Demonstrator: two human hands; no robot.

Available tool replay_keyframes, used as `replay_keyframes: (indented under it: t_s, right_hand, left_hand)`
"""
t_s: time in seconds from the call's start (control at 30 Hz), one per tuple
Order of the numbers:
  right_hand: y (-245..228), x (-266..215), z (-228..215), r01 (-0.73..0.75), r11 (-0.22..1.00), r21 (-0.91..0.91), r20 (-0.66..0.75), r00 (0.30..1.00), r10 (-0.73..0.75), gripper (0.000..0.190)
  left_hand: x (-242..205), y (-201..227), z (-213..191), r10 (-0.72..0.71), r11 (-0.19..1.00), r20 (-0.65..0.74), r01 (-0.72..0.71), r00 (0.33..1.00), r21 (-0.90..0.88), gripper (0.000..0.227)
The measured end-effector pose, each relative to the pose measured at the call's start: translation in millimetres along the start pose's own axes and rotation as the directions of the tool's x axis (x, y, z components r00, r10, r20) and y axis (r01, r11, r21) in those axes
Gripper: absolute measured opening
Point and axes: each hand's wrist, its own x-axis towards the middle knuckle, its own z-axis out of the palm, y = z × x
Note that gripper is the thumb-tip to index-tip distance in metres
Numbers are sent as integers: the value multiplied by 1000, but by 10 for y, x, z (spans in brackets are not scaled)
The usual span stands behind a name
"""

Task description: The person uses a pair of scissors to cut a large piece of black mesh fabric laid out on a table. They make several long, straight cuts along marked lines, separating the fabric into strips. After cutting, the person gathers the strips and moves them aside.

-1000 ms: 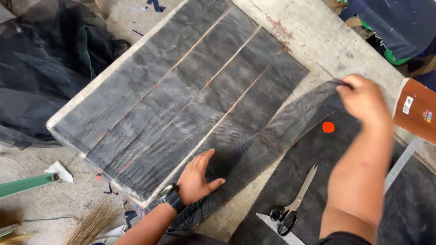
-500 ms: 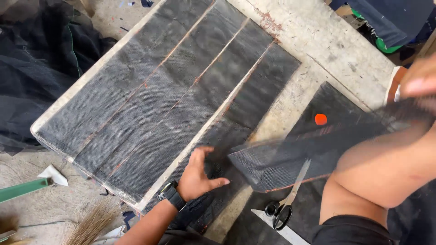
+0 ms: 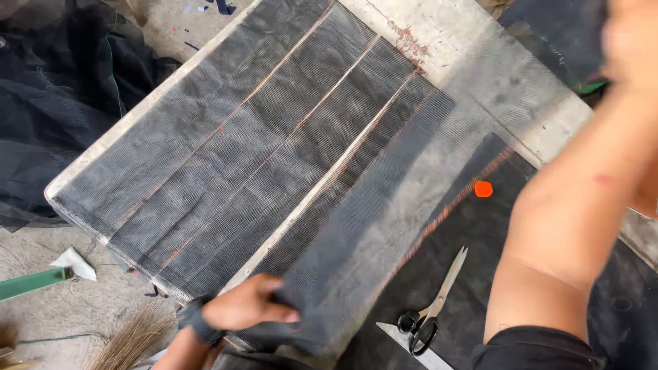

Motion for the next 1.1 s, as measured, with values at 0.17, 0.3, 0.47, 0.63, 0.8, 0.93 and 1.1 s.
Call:
replay_keyframes:
  t_s: [0.17,0.3,0.47,0.63,0.8,0.93,1.1]
  right_hand:
    - [60,-158,1461,-140,930,341,209,975,70,13]
    - [32,-504,2188,-554,811,190,451,783,429,30]
    - [-193,-628,2223,-555,828,-85,629,614,476,50]
    - [-768,-499,1603,-586,757,-288,680,432,593,48]
    - [-1373,-666,309,-221,975,-11,640,747,176,23]
    - [-1830,-863,-657,175,963,205,618,740,-266,28]
    - [-2218,-827,-1169,93,881,464,596,702,-389,25]
  left_hand:
    - [-465,-394,-50,-385,865,-175,289,906,-409,10]
    - [-360,-518,-46,-451,887,-299,383,841,-259,28]
    - [-252,-662,-92,-553,833,-297,509,779,-216,20]
    - [-271,-943,-1,-621,452,-473,778,625,436,41]
    - [-227,-275,53,-266,663,-593,591,760,460,61]
    - [160,532,-180,458,829,-518,-135,722,543,116]
    - [839,657,-312,384,921,-199,-361,901,143,85]
